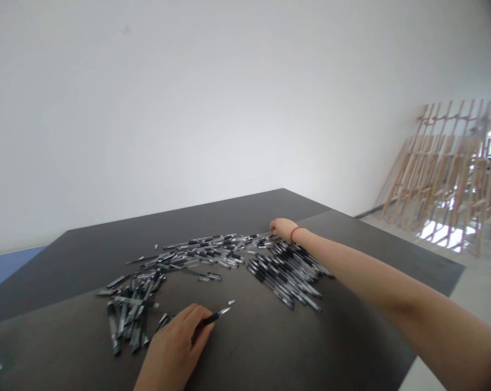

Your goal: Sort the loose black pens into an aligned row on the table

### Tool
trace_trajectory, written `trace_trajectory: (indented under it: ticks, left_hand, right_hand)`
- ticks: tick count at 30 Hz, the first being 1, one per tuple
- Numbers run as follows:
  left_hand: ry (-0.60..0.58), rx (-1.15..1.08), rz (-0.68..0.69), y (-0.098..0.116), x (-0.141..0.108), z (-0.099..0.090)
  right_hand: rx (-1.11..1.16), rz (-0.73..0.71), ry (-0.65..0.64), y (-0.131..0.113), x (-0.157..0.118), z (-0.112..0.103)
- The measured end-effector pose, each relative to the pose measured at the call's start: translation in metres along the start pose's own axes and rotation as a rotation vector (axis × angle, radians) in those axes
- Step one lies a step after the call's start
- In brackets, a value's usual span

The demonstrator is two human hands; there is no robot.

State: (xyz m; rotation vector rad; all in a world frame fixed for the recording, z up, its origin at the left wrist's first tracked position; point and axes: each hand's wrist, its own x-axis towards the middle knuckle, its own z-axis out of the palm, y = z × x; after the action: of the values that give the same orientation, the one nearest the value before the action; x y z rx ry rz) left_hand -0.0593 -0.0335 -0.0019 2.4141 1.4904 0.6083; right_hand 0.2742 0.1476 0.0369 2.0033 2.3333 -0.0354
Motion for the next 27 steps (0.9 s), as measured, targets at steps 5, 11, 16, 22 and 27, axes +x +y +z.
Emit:
trace_trajectory:
  ticks: [5, 11, 16, 22, 27]
  left_hand:
    - [-0.007, -0.007, -0.009, 0.004, -0.002, -0.002]
    - [-0.026, -0.018, -0.016, 0.010, -0.003, -0.003]
    - [-0.037, -0.016, -0.024, 0.012, -0.003, -0.002]
    - [-0.042, 0.005, -0.026, 0.018, -0.003, -0.002]
    - [-0.054, 0.008, -0.004, 0.019, -0.004, -0.003]
  right_hand:
    - [-0.022, -0.072, -0.040, -0.011, 0.004, 0.003]
    - [-0.032, -0.203, 0.008, -0.041, 0.003, 0.002]
    - [-0.058, -0.298, 0.083, -0.068, 0.005, -0.007]
    - [-0.043, -0.587, 0.115, -0.138, 0.004, -0.023]
    - [-0.044, -0.789, 0.083, -0.217, -0.009, -0.035]
